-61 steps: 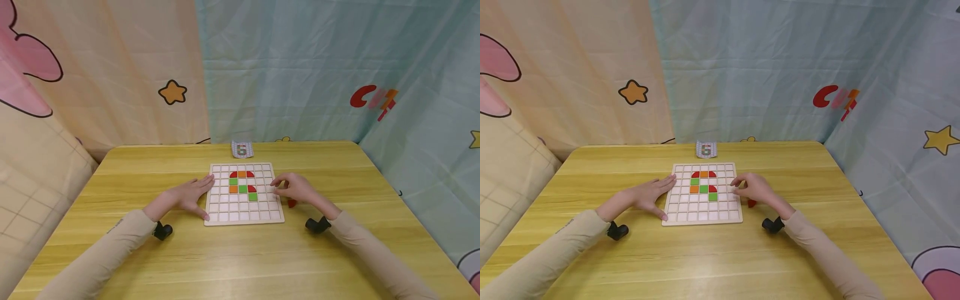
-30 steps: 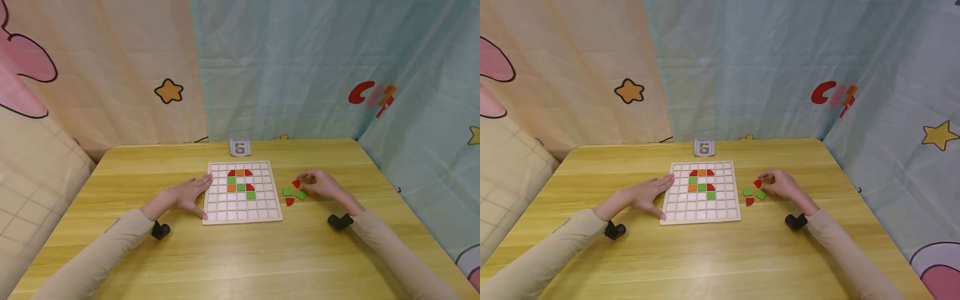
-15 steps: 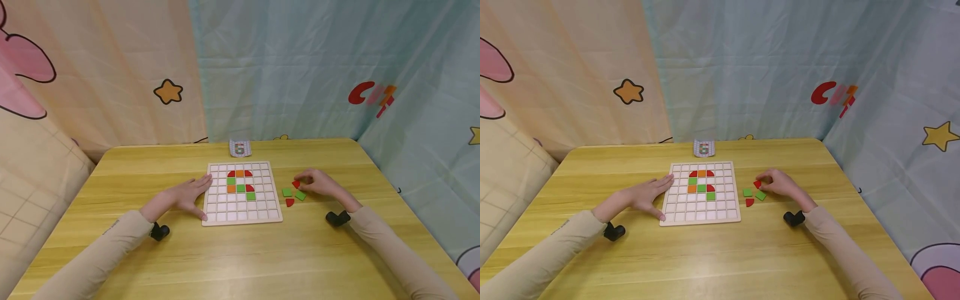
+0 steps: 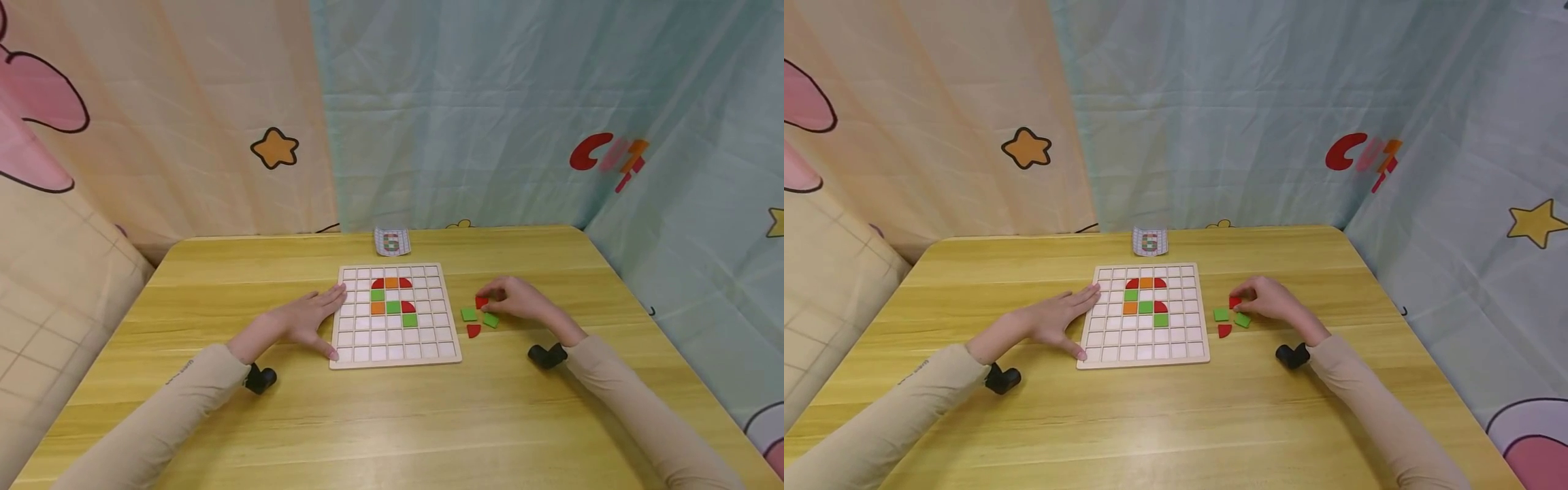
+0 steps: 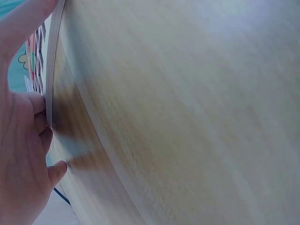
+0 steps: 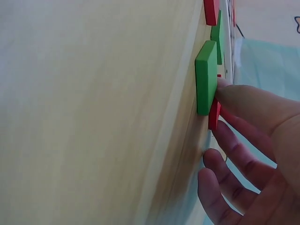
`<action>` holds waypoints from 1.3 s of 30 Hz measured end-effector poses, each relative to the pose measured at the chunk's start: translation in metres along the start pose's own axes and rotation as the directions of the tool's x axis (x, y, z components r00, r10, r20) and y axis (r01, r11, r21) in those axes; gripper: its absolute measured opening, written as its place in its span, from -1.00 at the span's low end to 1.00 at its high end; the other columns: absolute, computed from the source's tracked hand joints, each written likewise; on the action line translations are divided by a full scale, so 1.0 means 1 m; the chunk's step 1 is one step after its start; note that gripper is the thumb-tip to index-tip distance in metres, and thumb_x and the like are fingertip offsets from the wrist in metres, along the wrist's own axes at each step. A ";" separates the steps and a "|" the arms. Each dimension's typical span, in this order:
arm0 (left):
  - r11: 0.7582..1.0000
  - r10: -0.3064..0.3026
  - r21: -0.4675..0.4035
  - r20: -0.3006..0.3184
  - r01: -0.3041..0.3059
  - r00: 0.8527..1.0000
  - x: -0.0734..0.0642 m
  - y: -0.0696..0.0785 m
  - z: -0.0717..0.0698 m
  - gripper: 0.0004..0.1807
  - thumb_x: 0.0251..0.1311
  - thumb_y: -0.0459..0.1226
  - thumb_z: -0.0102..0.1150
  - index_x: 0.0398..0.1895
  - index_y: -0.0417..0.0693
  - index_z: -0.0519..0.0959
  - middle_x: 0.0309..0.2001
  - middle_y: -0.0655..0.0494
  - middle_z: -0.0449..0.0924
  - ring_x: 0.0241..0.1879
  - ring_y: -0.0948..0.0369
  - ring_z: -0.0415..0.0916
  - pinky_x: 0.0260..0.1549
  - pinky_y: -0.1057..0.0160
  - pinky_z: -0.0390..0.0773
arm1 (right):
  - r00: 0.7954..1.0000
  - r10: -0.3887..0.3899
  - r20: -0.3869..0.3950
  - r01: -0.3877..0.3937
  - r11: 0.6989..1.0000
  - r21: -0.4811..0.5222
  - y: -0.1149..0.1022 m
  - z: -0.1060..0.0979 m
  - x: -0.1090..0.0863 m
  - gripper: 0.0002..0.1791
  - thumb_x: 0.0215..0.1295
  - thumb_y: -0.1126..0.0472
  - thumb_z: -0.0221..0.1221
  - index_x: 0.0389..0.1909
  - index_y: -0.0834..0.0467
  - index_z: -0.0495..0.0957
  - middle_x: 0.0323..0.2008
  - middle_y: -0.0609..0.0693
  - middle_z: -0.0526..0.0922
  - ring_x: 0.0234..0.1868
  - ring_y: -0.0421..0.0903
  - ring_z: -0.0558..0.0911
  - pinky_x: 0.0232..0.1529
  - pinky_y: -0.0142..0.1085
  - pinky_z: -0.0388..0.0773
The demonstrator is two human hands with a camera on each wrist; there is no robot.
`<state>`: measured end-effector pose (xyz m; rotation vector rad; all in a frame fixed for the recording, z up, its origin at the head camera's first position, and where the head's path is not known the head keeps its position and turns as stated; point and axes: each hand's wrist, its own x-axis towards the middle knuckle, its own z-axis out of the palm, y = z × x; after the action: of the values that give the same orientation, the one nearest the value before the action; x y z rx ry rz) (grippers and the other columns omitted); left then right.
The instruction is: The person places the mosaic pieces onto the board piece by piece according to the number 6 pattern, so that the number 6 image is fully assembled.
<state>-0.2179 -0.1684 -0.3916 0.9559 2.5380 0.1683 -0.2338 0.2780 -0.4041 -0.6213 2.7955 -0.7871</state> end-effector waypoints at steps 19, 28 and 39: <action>1.000 0.015 -0.005 -0.015 -0.015 1.000 -0.002 0.000 0.000 0.34 -0.10 0.39 0.21 0.53 -0.22 -0.20 0.56 -0.10 -0.39 0.55 0.00 -0.33 0.46 -0.15 -0.13 | 0.998 0.014 -0.058 -0.020 0.994 -0.109 -0.015 0.002 0.003 -0.74 0.16 0.07 0.33 -0.17 0.11 0.71 -0.23 -0.01 0.72 -0.39 -0.20 0.52 -0.34 -0.32 0.47; 1.000 0.008 -0.003 -0.010 -0.008 1.000 -0.001 -0.001 -0.001 0.35 -0.09 0.39 0.21 0.53 -0.22 -0.21 0.56 -0.09 -0.39 0.55 0.00 -0.35 0.46 -0.15 -0.14 | 0.988 0.022 -0.155 -0.046 0.987 -0.152 -0.034 0.005 0.003 -0.64 0.17 -0.01 0.32 -0.10 0.13 0.70 -0.29 0.03 0.75 -0.36 -0.16 0.66 -0.34 -0.23 0.58; 1.000 0.016 -0.003 -0.017 -0.016 1.000 -0.002 -0.002 0.001 0.36 -0.12 0.41 0.19 0.52 -0.23 -0.20 0.56 -0.10 -0.38 0.55 0.00 -0.34 0.46 -0.14 -0.13 | 0.986 -0.029 -0.167 0.011 0.994 -0.108 -0.052 0.015 0.005 -0.69 0.11 0.01 0.36 -0.18 0.09 0.73 -0.34 -0.08 0.75 -0.49 -0.26 0.57 -0.46 -0.35 0.49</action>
<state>-0.2171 -0.1708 -0.3927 0.9775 2.5455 0.1863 -0.2166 0.2285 -0.3897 -0.6283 3.0066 -0.7298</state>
